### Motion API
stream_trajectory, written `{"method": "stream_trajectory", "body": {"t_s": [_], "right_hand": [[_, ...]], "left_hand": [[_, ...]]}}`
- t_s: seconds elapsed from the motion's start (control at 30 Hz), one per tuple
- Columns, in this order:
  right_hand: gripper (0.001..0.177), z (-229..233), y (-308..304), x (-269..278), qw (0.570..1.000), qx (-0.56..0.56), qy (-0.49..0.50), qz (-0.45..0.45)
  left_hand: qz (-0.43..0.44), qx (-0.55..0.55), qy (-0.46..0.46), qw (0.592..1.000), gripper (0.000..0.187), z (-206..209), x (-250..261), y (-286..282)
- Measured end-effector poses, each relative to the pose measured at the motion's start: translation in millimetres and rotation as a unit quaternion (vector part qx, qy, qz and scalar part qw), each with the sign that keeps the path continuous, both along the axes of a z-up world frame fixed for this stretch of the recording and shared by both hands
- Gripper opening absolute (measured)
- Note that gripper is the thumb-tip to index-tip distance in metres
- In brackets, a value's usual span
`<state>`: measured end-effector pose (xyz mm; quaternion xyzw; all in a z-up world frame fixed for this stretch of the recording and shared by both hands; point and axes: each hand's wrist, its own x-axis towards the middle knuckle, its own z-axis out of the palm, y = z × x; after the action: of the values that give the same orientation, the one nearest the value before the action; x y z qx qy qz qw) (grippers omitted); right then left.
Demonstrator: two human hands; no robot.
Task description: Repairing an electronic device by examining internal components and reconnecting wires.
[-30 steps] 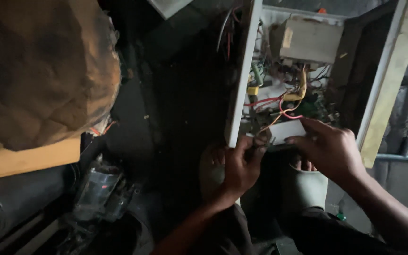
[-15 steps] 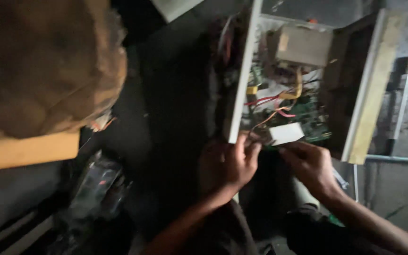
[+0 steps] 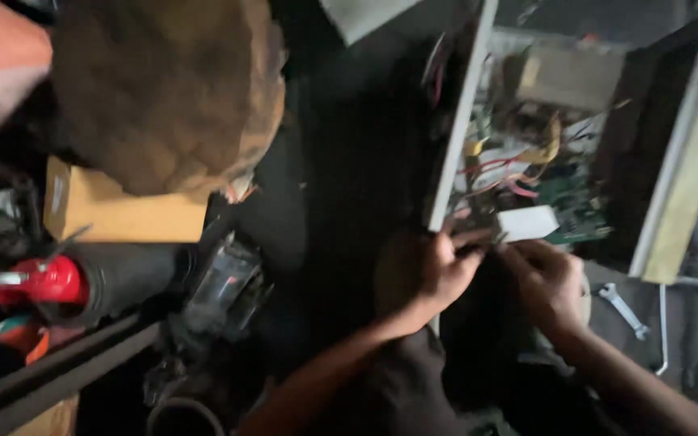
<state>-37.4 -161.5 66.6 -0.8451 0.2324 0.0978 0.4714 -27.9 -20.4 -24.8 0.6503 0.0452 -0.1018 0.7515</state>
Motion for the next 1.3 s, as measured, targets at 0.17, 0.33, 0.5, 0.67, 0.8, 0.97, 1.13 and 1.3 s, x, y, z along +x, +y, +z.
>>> {"method": "stream_trajectory", "body": {"t_s": [0.17,0.33,0.5,0.67,0.8,0.97,1.13,1.3], "right_hand": [[0.017,-43.0,-8.5,-2.6,0.988,-0.048,-0.143,0.014],[0.018,-17.6,-3.0,6.5,0.977,-0.038,-0.207,-0.020],[0.022,-21.3,-2.2,10.3,0.991,-0.010,-0.129,-0.036],[0.023,-25.6,-3.8,13.0,0.994,-0.010,-0.105,-0.037],[0.024,-33.9,-6.4,5.3,0.996,0.032,-0.062,-0.053],[0.024,-63.6,-30.0,-5.6,0.953,0.296,0.011,-0.062],[0.015,-57.4,-36.0,-4.0,0.874,0.411,0.186,-0.180],[0.035,-98.8,-49.8,-16.4,0.777,0.527,0.247,-0.240]], "left_hand": [[-0.043,-0.127,0.032,0.990,0.064,-11.1,6.9,-1.2],[-0.078,-0.130,0.098,0.984,0.082,24.8,16.9,-2.5],[-0.043,-0.066,0.167,0.983,0.098,39.0,23.7,-5.5],[-0.057,-0.047,0.115,0.991,0.083,24.7,20.7,-0.7],[-0.023,-0.080,0.098,0.992,0.073,2.4,10.1,-2.1],[-0.004,-0.129,0.088,0.988,0.073,3.8,17.5,-10.8],[-0.010,-0.020,0.049,0.999,0.076,-17.1,17.2,-9.3],[-0.032,-0.025,0.045,0.998,0.076,-60.3,10.2,-5.1]]}}
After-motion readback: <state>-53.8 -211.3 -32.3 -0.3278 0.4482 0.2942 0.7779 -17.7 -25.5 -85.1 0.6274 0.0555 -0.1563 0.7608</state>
